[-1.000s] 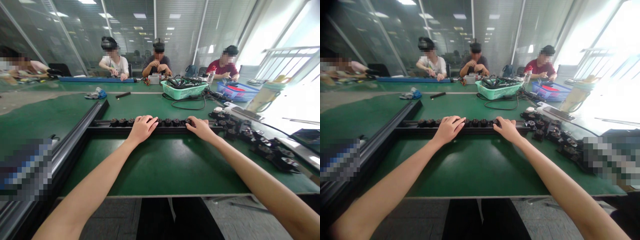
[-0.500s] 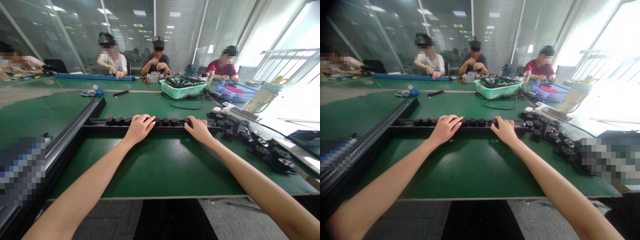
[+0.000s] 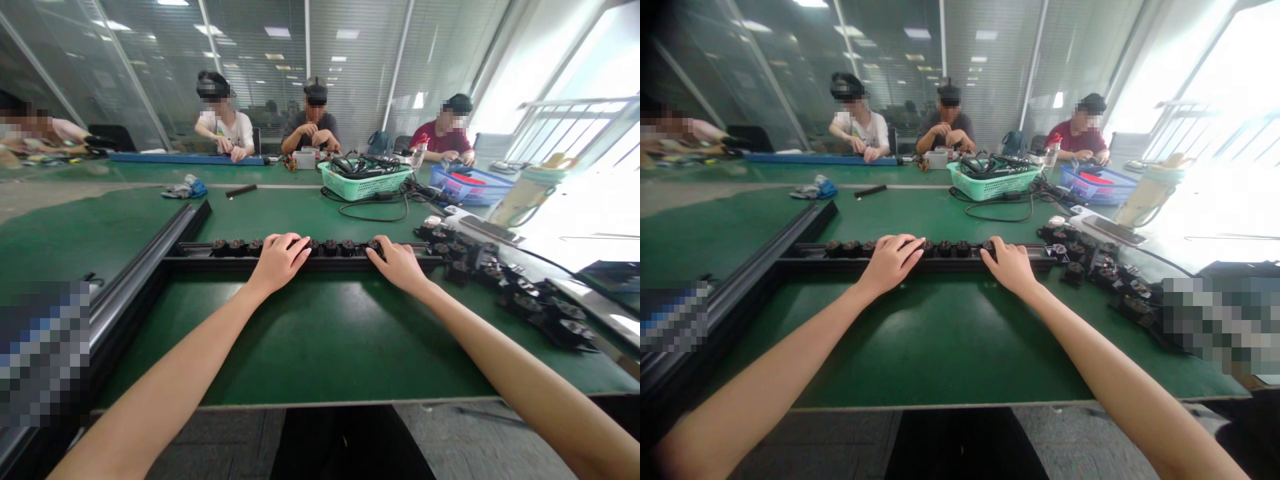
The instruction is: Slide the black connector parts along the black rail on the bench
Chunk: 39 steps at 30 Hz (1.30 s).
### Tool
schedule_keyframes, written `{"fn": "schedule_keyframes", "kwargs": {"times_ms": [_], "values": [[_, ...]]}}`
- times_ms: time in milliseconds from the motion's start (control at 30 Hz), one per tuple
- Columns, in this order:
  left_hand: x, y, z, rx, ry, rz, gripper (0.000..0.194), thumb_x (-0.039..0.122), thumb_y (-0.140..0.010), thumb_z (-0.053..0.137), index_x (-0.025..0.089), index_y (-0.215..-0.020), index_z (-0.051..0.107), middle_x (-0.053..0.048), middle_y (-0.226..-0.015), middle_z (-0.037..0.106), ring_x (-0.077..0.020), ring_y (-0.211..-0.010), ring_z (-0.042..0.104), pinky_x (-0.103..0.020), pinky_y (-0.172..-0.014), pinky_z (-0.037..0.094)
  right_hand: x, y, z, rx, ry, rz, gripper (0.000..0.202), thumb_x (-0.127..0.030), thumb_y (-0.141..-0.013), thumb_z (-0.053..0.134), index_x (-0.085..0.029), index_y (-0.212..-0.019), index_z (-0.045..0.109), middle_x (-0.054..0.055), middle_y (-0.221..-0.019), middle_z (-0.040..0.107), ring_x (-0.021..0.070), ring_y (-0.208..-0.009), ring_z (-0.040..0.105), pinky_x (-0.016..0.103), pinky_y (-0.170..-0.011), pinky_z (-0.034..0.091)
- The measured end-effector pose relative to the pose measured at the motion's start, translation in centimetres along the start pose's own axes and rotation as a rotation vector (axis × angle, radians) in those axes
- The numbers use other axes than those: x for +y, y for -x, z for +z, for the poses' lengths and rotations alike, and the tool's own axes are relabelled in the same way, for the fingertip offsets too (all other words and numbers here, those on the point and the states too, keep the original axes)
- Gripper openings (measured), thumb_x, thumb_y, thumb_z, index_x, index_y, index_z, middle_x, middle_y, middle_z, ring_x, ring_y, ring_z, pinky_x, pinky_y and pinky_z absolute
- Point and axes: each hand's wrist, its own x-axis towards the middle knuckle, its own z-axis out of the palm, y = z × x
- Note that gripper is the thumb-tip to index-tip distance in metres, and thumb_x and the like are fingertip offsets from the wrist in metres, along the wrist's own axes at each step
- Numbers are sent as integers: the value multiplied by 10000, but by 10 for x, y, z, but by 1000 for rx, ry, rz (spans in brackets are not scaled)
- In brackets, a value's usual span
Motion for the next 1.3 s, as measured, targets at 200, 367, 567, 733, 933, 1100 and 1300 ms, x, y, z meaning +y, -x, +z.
{"fn": "schedule_keyframes", "kwargs": {"times_ms": [200,367,567,733,933,1100,1300], "values": [[-3,0,0,-4,3,10,470,422,-1087,348,198,-1340,675,-112,-1234,690,-253,-1138,615,-435,-1005,374,1,-1,-1,-3,-59,2,419,-493,-1024,402,-186,-1255,572,113,-962,753,312,-972,699,410,-936,393],[-2,-1,-2,-10,-4,8,465,408,-1089,350,194,-1346,674,-113,-1227,691,-253,-1134,617,-437,-1000,380,1,0,-1,18,-74,11,417,-484,-1015,413,-190,-1259,580,109,-950,750,303,-952,699,431,-974,373],[0,-1,-1,3,-2,-8,450,408,-1081,367,210,-1324,690,-117,-1203,689,-270,-1178,586,-445,-1011,395,3,-1,0,24,-87,6,415,-489,-1006,423,-199,-1253,589,98,-924,748,297,-929,695,431,-971,368],[-1,-1,-1,-1,-5,-4,459,409,-1080,368,194,-1332,685,-124,-1205,686,-274,-1170,584,-451,-1018,400,3,0,2,35,-50,-1,418,-477,-1012,405,-193,-1256,592,98,-898,746,299,-915,692,414,-936,367],[-4,0,0,-5,13,4,448,401,-1076,373,210,-1336,684,-120,-1225,686,-274,-1186,582,-455,-1027,398,1,3,7,77,11,-9,438,-461,-1031,369,-161,-1259,593,130,-914,755,308,-942,693,421,-963,349],[-3,-1,0,-9,23,-8,445,403,-1073,381,215,-1341,683,-122,-1233,682,-279,-1195,582,-464,-1031,390,1,3,6,75,-77,42,435,-490,-1008,416,-156,-1237,576,120,-927,758,312,-960,701,426,-977,367],[-4,-1,1,-7,34,-6,442,410,-1073,378,239,-1344,682,-111,-1223,680,-273,-1179,584,-458,-1030,388,3,1,4,63,-121,94,392,-529,-975,456,-186,-1128,568,105,-911,752,312,-920,696,420,-962,396]]}}
